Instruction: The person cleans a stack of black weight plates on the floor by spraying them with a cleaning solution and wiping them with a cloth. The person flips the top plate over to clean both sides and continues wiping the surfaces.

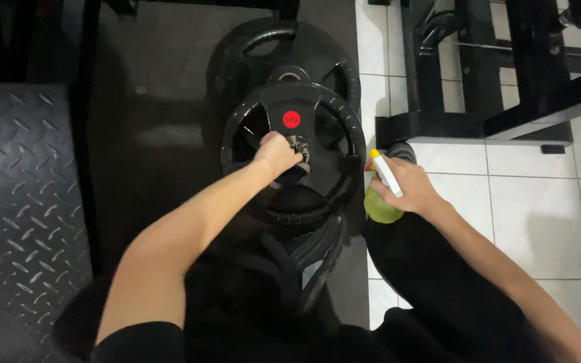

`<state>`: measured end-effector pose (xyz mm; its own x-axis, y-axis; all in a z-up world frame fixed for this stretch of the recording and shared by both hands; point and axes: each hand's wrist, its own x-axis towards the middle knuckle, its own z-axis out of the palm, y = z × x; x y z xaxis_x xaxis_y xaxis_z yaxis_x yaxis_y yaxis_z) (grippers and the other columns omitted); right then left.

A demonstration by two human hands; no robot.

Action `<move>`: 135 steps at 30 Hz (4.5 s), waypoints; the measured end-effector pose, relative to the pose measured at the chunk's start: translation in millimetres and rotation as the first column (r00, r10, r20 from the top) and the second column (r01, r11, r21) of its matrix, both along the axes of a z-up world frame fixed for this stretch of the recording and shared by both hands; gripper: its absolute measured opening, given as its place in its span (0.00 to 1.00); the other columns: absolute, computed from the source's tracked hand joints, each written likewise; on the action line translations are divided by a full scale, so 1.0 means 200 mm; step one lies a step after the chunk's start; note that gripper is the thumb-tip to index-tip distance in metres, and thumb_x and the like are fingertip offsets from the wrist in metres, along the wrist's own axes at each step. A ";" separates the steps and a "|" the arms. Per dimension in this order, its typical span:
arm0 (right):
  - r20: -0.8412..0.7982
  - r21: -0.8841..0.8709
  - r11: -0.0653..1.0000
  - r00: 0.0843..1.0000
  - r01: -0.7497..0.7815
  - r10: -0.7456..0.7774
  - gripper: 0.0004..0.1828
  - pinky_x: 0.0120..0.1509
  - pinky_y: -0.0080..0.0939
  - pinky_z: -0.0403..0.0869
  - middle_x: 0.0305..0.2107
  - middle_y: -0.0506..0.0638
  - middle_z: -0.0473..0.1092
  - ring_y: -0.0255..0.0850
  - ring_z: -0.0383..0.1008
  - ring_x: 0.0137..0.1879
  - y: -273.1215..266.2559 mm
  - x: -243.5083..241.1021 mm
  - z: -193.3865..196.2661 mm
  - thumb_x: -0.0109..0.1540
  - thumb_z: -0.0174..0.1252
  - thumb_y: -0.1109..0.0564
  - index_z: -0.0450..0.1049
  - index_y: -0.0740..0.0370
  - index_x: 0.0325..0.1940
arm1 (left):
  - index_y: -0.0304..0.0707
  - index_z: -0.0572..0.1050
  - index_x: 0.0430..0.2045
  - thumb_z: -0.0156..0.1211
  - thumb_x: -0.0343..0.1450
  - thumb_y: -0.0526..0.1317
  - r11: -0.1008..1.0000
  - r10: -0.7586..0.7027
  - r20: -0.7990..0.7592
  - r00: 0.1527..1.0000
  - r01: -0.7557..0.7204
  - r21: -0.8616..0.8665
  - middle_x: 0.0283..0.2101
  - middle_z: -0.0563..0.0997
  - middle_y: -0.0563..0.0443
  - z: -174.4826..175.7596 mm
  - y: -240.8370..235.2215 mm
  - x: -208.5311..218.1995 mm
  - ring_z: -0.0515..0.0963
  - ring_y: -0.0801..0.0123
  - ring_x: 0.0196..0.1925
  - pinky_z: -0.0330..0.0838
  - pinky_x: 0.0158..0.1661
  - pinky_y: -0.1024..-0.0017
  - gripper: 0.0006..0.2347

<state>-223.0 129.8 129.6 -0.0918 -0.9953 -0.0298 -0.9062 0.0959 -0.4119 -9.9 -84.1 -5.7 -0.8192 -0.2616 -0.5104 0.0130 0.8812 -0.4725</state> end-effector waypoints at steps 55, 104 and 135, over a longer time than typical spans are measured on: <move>0.017 0.078 0.997 1.000 0.011 -0.012 0.17 0.43 0.56 0.76 0.23 0.56 0.71 0.57 0.78 0.35 -0.03 0.02 0.05 0.59 0.56 0.41 0.68 0.56 0.36 | 0.53 0.60 0.71 0.53 0.73 0.58 0.872 0.431 -0.703 0.566 -0.063 0.485 0.76 0.54 0.42 0.05 0.29 0.34 0.52 0.41 0.77 0.55 0.65 0.37 0.30; 0.048 0.035 0.999 0.999 -0.001 0.000 0.15 0.40 0.54 0.76 0.24 0.57 0.71 0.59 0.77 0.34 -0.05 0.00 0.01 0.58 0.59 0.43 0.69 0.55 0.36 | 0.33 0.62 0.69 0.40 0.78 0.58 0.999 0.052 -0.987 -0.152 -0.005 0.053 0.73 0.59 0.33 0.45 0.11 0.02 0.57 0.36 0.75 0.53 0.69 0.34 0.30; 0.006 0.038 0.999 1.000 0.016 -0.016 0.19 0.40 0.59 0.75 0.24 0.58 0.71 0.61 0.77 0.34 -0.01 -0.01 0.03 0.59 0.56 0.40 0.68 0.57 0.39 | 0.42 0.75 0.45 0.58 0.70 0.60 0.900 0.384 -0.848 0.365 0.055 0.432 0.44 0.75 0.55 -0.18 0.36 0.34 0.73 0.59 0.56 0.66 0.60 0.48 0.22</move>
<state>-224.4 128.0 136.2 -0.1072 -0.9919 -0.0677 -0.9016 0.1257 -0.4139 58.1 -11.6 -41.9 -0.7876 -0.4461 0.4251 -0.3857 0.8949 0.2245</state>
